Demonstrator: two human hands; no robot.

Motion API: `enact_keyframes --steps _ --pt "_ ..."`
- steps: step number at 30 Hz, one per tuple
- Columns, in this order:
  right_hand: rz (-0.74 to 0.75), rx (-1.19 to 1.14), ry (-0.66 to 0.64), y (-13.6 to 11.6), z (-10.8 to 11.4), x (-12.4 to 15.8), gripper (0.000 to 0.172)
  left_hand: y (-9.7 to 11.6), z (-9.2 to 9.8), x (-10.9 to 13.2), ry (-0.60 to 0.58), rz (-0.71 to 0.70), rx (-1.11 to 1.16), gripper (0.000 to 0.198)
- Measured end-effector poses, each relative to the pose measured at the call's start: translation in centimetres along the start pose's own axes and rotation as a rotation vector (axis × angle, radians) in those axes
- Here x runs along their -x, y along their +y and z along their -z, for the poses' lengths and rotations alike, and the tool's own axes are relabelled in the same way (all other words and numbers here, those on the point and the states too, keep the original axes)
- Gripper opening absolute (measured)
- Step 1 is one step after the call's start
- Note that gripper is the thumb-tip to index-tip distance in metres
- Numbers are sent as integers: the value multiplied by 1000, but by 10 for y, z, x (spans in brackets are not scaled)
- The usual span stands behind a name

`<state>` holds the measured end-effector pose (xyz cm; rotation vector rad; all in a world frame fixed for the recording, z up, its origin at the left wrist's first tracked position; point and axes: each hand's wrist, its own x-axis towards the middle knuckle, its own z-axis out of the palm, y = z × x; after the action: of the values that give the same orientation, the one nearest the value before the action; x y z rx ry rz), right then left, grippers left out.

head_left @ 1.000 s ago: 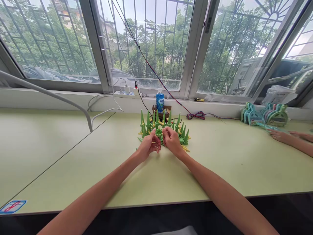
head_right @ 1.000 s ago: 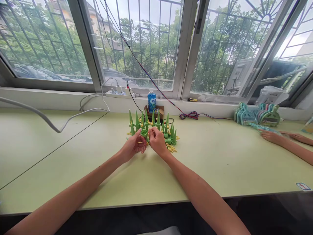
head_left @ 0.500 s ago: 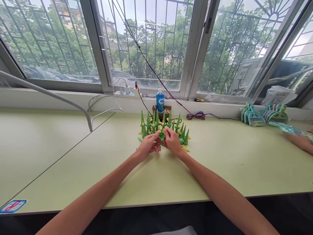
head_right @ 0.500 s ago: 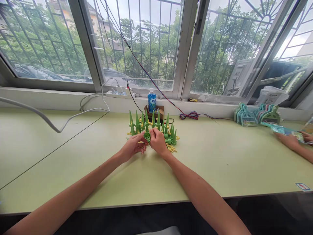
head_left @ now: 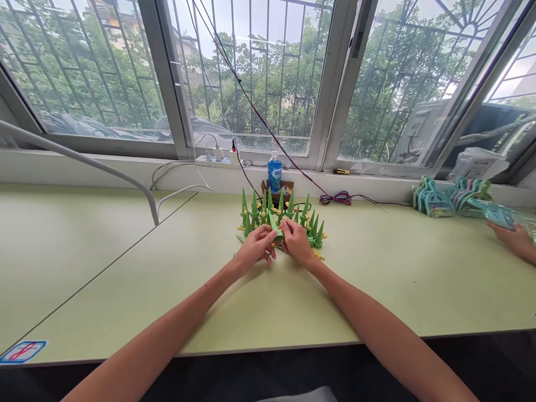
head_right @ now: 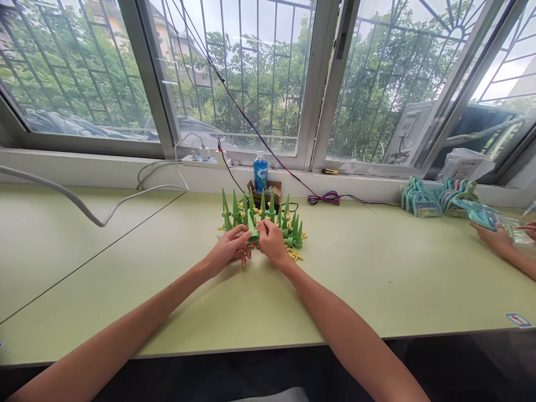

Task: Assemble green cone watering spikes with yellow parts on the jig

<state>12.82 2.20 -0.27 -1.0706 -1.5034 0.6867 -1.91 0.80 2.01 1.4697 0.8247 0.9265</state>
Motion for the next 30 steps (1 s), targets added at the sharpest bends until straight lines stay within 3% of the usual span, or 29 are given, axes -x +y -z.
enact_keyframes --steps 12,23,30 --pt "45 84 70 -2 3 -3 35 -17 3 -4 83 -210 -307 40" --pt "-26 -1 0 -2 2 -2 34 -22 7 -5 130 -343 -472 32" --pt "-17 -34 27 2 0 -3 32 -22 7 -7 201 -316 -468 33"
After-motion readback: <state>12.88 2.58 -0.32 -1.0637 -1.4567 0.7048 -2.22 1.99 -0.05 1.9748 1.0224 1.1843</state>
